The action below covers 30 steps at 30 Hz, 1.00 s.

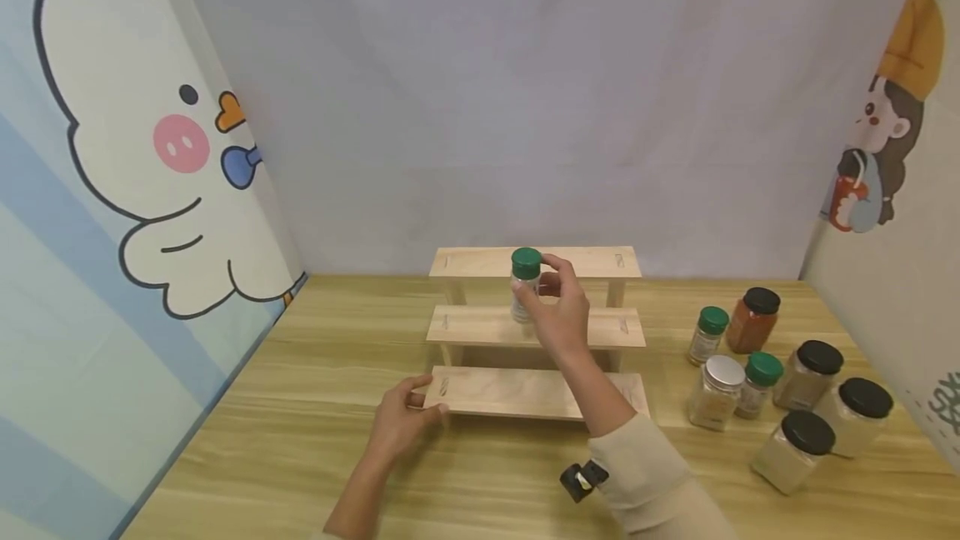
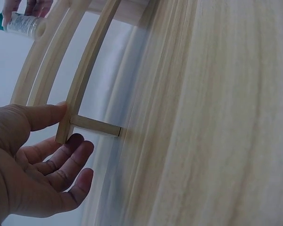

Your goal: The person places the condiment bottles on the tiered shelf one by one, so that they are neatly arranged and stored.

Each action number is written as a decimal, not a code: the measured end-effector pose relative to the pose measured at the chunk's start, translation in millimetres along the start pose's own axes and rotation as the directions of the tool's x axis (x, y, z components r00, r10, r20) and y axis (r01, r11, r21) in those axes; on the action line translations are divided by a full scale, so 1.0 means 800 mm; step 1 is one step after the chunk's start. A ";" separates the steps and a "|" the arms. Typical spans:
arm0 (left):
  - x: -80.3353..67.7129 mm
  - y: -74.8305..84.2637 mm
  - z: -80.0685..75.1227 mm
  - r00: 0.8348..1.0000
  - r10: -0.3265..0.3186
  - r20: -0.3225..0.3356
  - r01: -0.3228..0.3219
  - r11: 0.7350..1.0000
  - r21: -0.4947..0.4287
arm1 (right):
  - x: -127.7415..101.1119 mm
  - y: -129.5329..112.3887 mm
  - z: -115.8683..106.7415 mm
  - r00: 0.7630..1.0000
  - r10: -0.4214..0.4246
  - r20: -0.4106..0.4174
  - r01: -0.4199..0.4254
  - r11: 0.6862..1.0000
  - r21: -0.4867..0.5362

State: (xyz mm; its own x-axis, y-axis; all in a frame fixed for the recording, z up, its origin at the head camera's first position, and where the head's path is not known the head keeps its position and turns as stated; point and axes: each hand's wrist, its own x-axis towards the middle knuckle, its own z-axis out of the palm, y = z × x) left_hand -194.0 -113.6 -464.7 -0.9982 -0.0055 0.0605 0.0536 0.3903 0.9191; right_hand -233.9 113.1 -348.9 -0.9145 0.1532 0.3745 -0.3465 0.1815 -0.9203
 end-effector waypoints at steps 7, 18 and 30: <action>0.001 0.000 0.001 1.000 -0.005 0.004 0.005 1.000 -0.001 | 0.018 0.024 0.016 0.999 -0.040 -0.027 0.041 0.998 0.056; 0.003 -0.003 0.000 1.000 -0.003 -0.004 0.003 1.000 0.001 | 0.038 0.013 0.052 0.996 -0.059 -0.061 0.068 0.985 0.161; 0.003 -0.005 -0.001 1.000 -0.005 -0.003 0.005 1.000 -0.008 | 0.064 0.009 0.073 0.990 -0.034 -0.139 0.051 0.991 0.124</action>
State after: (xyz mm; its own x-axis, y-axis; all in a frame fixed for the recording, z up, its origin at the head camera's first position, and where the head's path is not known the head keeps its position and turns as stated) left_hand -196.9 -115.8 -467.7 -0.9983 -0.0106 0.0571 0.0487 0.3833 0.9223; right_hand -296.0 65.3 -343.1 -0.8645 0.2803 0.4172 -0.4159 0.0672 -0.9069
